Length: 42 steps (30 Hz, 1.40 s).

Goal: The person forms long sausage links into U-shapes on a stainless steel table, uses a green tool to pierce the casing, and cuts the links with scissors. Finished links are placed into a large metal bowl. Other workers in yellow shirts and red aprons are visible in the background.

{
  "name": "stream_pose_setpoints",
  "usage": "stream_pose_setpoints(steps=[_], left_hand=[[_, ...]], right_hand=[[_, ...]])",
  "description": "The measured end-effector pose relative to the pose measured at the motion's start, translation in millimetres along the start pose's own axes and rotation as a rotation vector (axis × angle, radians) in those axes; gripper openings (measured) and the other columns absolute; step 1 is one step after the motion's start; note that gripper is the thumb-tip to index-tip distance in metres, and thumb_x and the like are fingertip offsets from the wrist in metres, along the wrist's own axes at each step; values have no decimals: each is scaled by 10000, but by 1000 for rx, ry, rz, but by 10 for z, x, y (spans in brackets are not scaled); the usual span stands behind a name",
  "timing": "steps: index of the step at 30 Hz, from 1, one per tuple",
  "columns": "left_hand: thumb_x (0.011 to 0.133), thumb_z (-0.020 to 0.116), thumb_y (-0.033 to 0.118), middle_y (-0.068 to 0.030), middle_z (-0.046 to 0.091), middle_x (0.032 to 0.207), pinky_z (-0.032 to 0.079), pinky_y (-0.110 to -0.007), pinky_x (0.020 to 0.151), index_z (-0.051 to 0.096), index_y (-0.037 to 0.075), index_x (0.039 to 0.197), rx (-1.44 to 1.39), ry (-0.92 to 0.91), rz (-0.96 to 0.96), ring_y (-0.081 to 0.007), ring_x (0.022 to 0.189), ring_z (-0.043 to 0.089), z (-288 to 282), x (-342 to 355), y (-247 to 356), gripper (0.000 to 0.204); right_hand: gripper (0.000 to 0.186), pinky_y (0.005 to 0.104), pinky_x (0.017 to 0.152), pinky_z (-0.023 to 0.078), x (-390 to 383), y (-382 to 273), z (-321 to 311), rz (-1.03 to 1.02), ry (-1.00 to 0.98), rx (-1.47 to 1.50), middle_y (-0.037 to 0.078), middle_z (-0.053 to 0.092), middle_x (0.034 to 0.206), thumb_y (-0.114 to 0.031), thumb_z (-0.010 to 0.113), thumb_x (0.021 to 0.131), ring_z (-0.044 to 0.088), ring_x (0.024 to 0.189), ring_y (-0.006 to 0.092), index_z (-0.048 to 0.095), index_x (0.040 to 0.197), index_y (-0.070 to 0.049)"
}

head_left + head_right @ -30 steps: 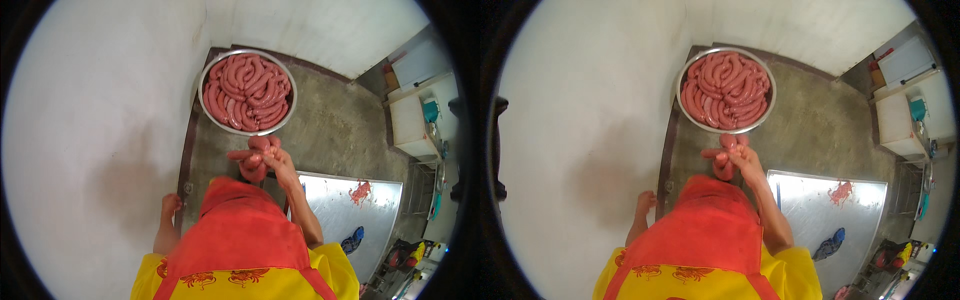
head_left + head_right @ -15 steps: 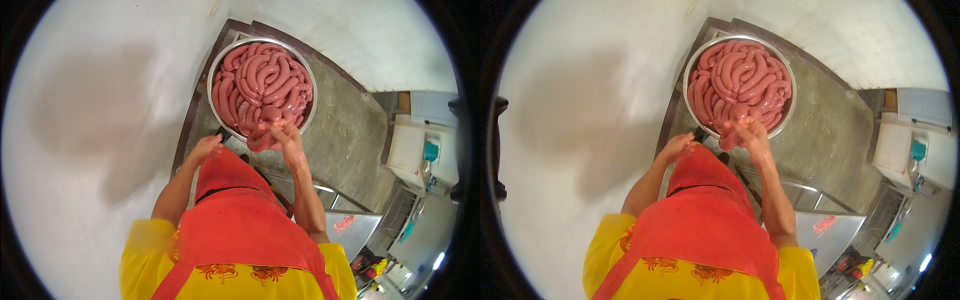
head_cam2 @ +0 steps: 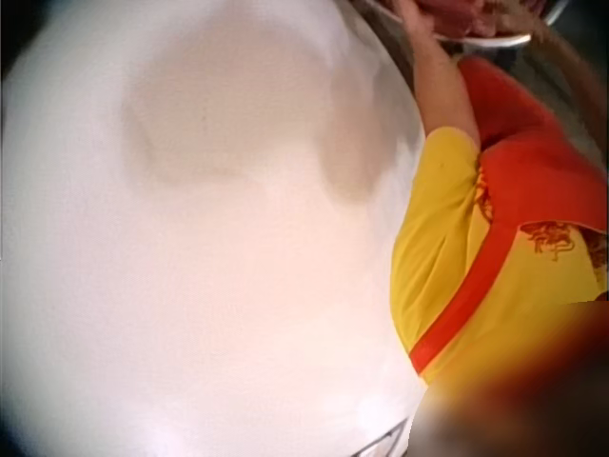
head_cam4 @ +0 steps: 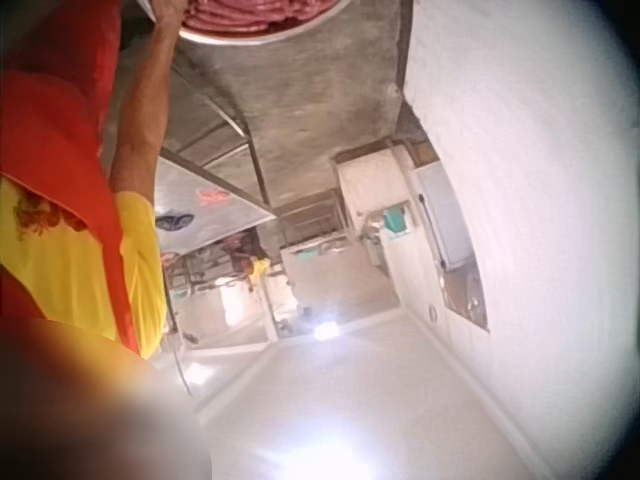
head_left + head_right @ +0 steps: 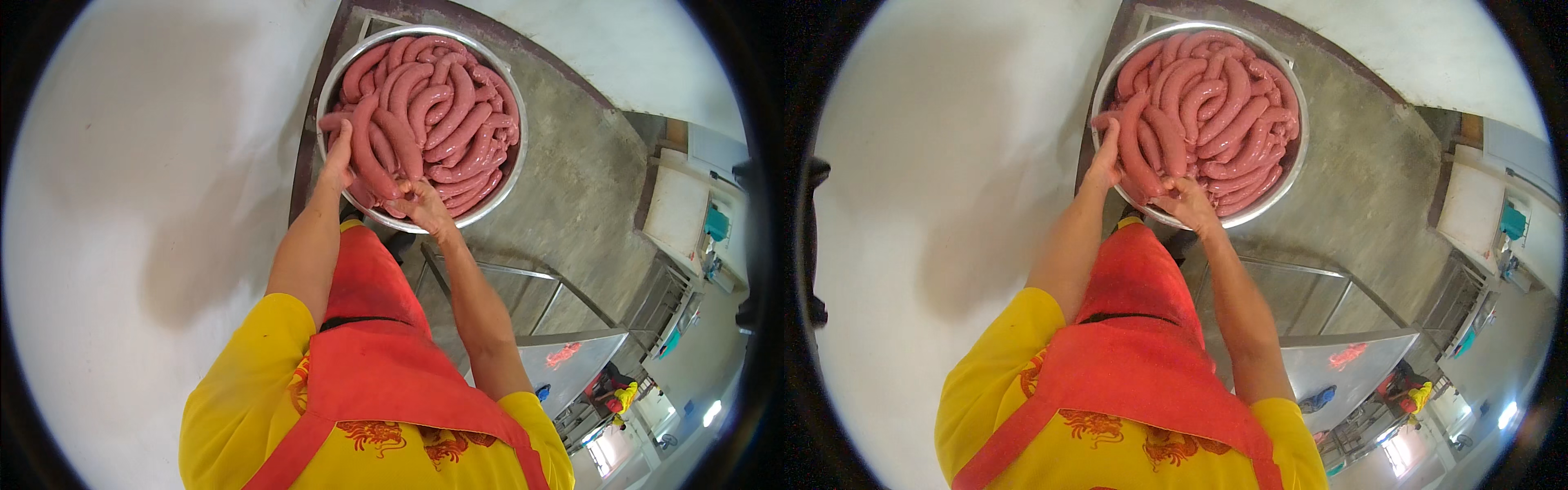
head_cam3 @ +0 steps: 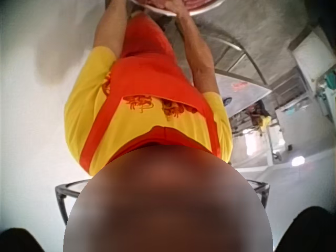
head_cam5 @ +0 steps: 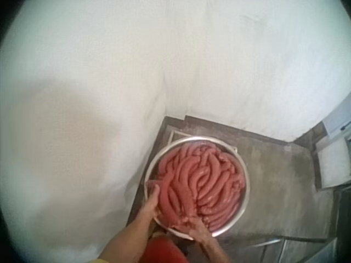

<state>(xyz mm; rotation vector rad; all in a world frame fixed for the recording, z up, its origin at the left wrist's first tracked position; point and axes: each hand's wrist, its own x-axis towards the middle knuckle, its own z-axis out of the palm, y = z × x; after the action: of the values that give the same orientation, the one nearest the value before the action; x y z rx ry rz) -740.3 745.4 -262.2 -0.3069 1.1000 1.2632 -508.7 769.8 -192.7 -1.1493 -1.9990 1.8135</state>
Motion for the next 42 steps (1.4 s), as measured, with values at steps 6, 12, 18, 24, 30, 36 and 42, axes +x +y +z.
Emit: stream_pose_setpoints(steps=[6,12,18,24,30,36,42], left_hand=[[862,795,425,-188,225,1637,347,-439,1180,64,61,1617,382,322,301,-308,1481,313,-130,278,-737,1112],[848,810,368,-199,217,1639,268,-403,1221,73,32,1609,535,454,449,-320,1508,253,45,353,-875,1111],[927,721,390,-161,249,1630,320,-419,1188,186,33,1594,743,577,359,-308,1482,292,455,207,-673,926],[955,619,556,-221,454,1513,364,-399,1141,362,13,1532,366,267,206,-353,1412,423,328,-55,-300,833],[977,566,548,-221,459,1497,363,-564,1107,492,17,1442,1021,315,538,-387,1398,420,-22,109,-321,710],[957,503,617,-256,348,1577,91,-652,1203,491,-16,1442,1852,460,584,-456,1504,213,-117,249,-630,799],[927,599,533,-217,538,1391,121,-663,1194,540,28,1389,2125,299,540,-378,1413,384,18,229,-819,687]], right_hand=[[209,266,743,455,-123,836,-450,471,-44,165,-13,654,874,-179,805,836,564,792,116,704,978,-63],[216,259,734,465,-14,741,-685,524,23,291,-11,652,834,-250,711,933,589,811,111,680,914,-38],[241,235,685,390,378,302,-718,366,88,238,-74,543,807,-288,654,997,472,768,57,657,902,-67],[229,232,699,389,459,-245,-704,92,81,139,-67,528,812,-262,644,1012,462,775,57,622,898,-64],[208,248,658,417,156,-647,-942,219,81,289,-60,553,793,-254,677,979,488,728,66,627,886,-75],[172,251,761,444,-340,-1000,-1305,245,152,333,-34,623,869,-215,681,972,548,802,72,658,941,-47],[243,294,848,498,-615,-1317,-1804,259,224,498,64,714,974,-205,705,947,660,891,155,673,1079,-3]])
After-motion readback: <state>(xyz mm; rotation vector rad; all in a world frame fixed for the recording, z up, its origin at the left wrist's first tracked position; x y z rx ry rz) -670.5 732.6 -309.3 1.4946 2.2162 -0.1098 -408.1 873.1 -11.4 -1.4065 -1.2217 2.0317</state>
